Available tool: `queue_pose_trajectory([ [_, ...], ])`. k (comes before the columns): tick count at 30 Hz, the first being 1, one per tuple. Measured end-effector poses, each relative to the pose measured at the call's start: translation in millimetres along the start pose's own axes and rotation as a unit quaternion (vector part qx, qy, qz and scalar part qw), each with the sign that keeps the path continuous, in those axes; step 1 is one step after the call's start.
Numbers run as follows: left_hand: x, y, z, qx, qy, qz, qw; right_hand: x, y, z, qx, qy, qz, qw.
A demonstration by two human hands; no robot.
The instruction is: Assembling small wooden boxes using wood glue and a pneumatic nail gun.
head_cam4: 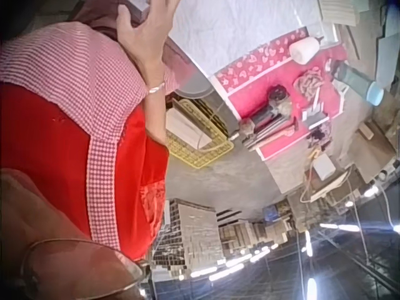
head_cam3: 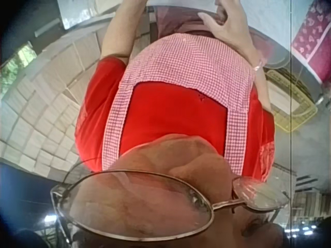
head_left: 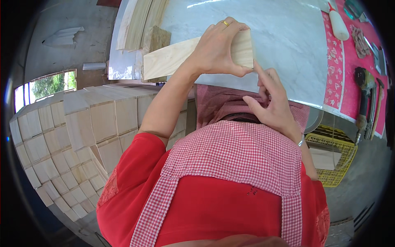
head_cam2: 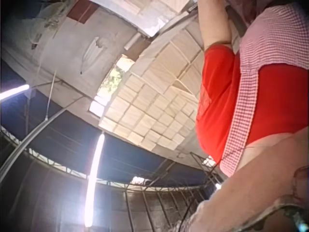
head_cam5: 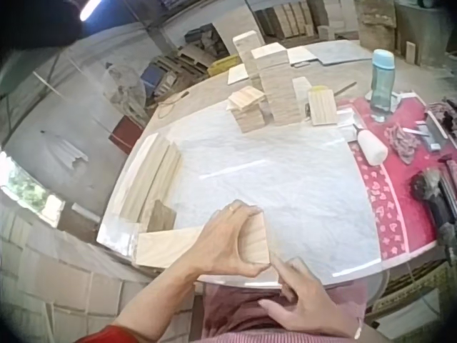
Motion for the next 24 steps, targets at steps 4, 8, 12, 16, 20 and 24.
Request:
queue_pose_trajectory([
  [4,0,0,0,-0.008,0.004,0.004,1.0,8,6,-2,0.01,-0.007,-0.002,1.0],
  [8,1,2,-2,-0.006,0.0,0.009,1.0,32,23,34,0.111,0.066,0.022,0.991],
  [12,-1,2,0,0.005,-0.017,0.002,1.0,37,51,88,0.061,0.058,0.164,0.983],
  [16,-1,2,0,0.012,-0.017,0.001,1.0,18,76,111,-0.08,-0.075,0.224,0.968],
  [20,-1,0,1,0.02,-0.022,-0.001,1.0,11,76,120,-0.084,-0.127,0.22,0.964],
  [24,0,1,1,0.017,-0.01,-0.008,1.0,6,81,126,-0.073,-0.169,0.24,0.953],
])
Point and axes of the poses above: each hand's wrist, its own z-axis towards the middle knuckle, its own x-axis out of the back of the hand, y = z × x, the point moved 8 cm from there along z, towards the middle knuckle, and after that the axes turned 1 degree about y, right-handed, at the moved point
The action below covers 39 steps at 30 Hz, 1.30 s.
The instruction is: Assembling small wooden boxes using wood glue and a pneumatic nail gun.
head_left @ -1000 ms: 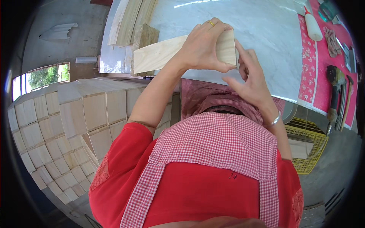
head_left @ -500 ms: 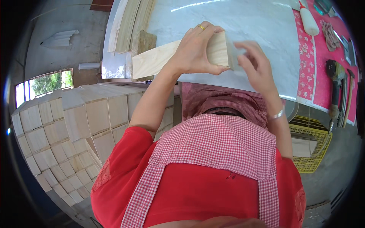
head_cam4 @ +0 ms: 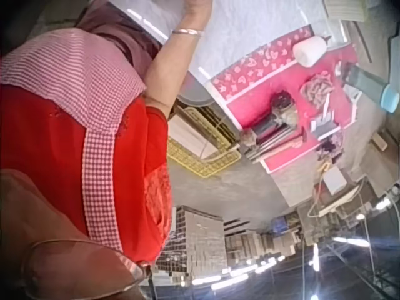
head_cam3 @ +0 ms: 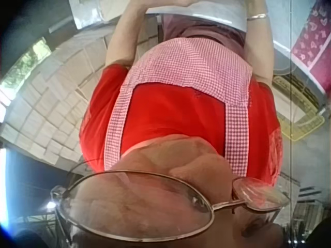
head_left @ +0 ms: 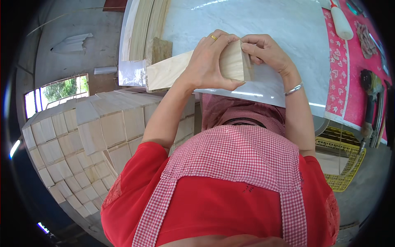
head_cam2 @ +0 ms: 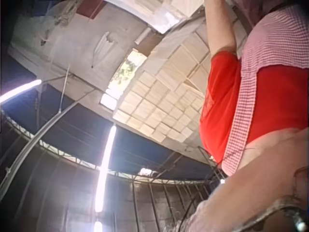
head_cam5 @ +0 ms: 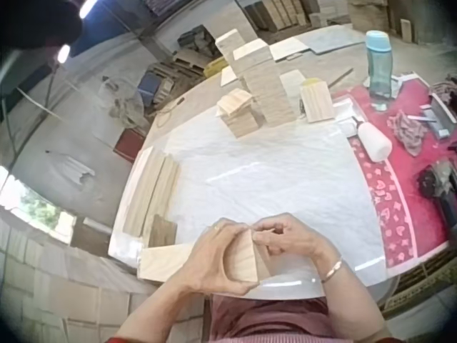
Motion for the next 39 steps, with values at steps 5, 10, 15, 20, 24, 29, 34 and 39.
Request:
queue_pose_trajectory([
  [5,-2,1,0,0.006,-0.008,-0.003,1.0,1,2,0,-0.004,-0.006,0.006,1.0],
  [10,-1,1,1,-0.003,0.008,0.002,1.0,-1,-15,-12,0.045,0.073,-0.016,0.996],
  [15,0,-2,-2,0.001,-0.001,0.013,1.0,-31,-46,-85,0.272,0.236,-0.225,0.905],
  [20,1,-2,-2,-0.018,0.004,0.005,1.0,-68,-42,-113,0.317,0.326,-0.348,0.82],
  [24,0,-1,-3,-0.036,0.021,0.004,0.999,-74,-39,-113,0.351,0.368,-0.371,0.777],
  [29,-1,0,-2,-0.034,0.021,0.01,0.999,-76,-46,-116,0.354,0.371,-0.42,0.749],
  [34,2,4,2,-0.045,0.039,0.001,0.998,-80,-50,-118,0.358,0.374,-0.443,0.732],
  [39,2,4,1,-0.037,0.027,0.004,0.999,-41,-64,-144,0.317,0.386,-0.449,0.741],
])
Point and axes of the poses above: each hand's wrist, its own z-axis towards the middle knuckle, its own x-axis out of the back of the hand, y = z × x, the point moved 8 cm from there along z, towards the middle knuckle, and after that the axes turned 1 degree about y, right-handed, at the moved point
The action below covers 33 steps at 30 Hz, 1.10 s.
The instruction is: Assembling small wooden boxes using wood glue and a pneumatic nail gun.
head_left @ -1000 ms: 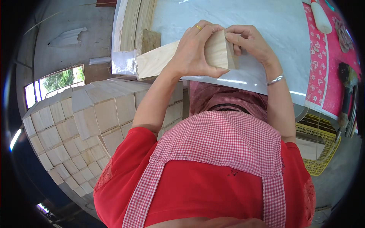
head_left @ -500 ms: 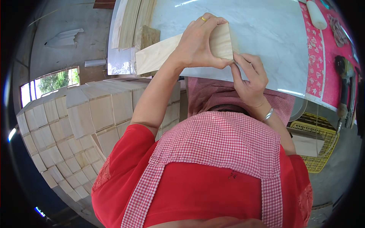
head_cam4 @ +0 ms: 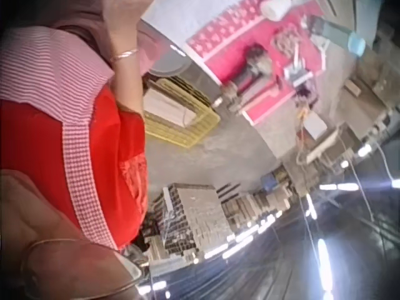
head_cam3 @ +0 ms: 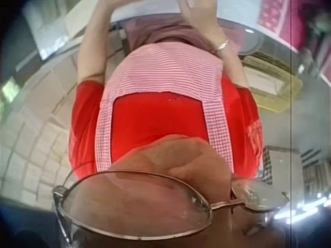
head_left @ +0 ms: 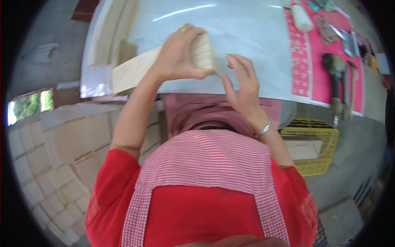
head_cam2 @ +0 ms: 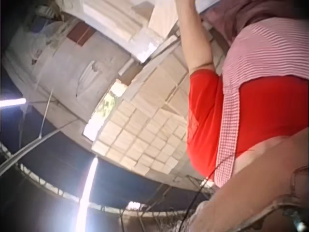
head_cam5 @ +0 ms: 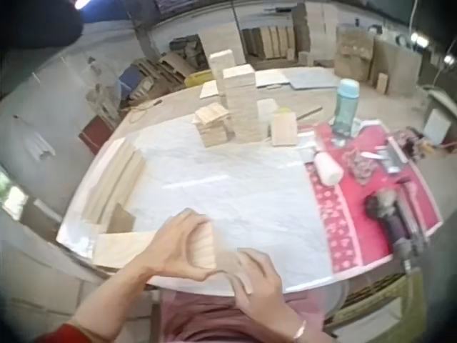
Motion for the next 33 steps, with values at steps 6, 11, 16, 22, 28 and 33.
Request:
queue_pose_trajectory([
  [6,4,-1,-4,0.002,0.019,-0.008,1.0,168,103,23,-0.127,0.031,-0.327,0.936],
  [11,4,-6,-7,-0.001,0.022,-0.001,1.0,223,128,46,-0.136,-0.057,-0.497,0.855],
  [16,-2,-5,-5,-0.002,0.057,0.0,0.998,264,201,29,-0.202,-0.133,-0.472,0.848],
  [22,-8,-10,-10,-0.022,0.045,0.011,0.999,230,155,70,-0.311,-0.25,-0.488,0.776],
  [28,6,-3,-13,-0.042,0.03,0.021,0.998,139,33,79,-0.312,-0.336,-0.285,0.842],
  [33,10,-2,-12,-0.03,-0.012,-0.006,0.999,57,-55,103,-0.088,-0.422,-0.165,0.887],
])
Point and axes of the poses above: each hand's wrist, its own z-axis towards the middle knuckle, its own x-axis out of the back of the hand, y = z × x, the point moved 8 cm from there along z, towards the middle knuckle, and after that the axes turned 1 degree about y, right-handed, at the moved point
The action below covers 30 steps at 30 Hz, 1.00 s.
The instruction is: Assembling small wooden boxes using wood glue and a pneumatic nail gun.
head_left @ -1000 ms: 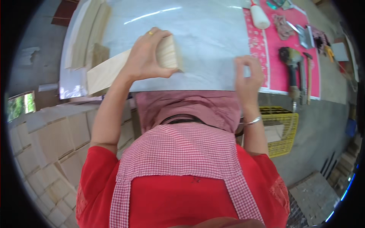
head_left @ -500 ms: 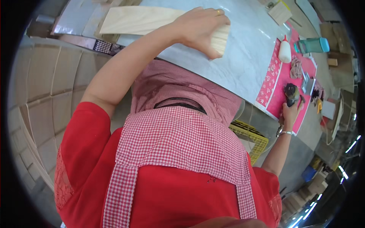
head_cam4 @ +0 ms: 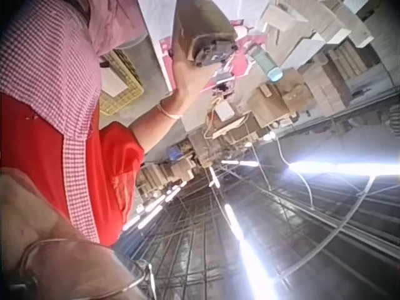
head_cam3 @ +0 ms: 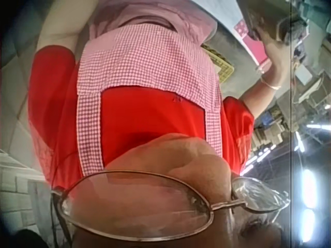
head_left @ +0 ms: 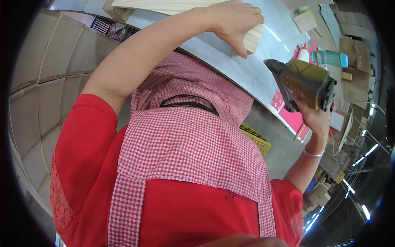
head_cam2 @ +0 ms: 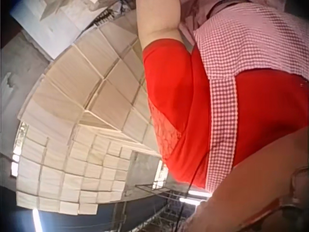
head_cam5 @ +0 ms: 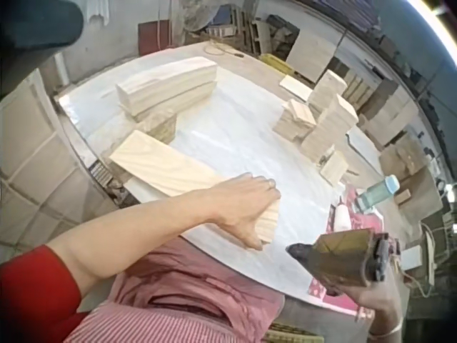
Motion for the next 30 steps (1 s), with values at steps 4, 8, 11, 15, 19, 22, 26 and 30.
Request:
queue_pose_trajectory([
  [4,2,4,-1,-0.019,0.036,0.009,0.999,-9,-14,15,0.001,-0.083,-0.051,0.995],
  [8,3,4,-4,-0.02,0.046,0.012,0.999,-13,-27,25,0.029,-0.095,-0.027,0.995],
  [11,3,4,-4,-0.017,0.047,0.011,0.999,-15,-21,29,-0.008,-0.108,-0.039,0.993],
  [15,6,5,-5,-0.009,0.039,0.014,0.999,-17,-22,33,0.003,-0.114,-0.042,0.993],
  [19,4,5,-2,-0.007,0.027,0.014,1.0,-16,-20,36,-0.01,-0.102,-0.026,0.994],
  [22,5,5,-3,-0.007,0.027,0.014,1.0,-18,-31,42,0.003,-0.119,-0.036,0.992],
  [26,2,4,-5,0.003,0.037,0.039,0.999,-18,-35,48,0.032,-0.146,-0.043,0.988],
  [30,-3,-1,-9,0.045,0.081,0.101,0.991,-11,-37,58,0.048,-0.119,-0.023,0.992],
])
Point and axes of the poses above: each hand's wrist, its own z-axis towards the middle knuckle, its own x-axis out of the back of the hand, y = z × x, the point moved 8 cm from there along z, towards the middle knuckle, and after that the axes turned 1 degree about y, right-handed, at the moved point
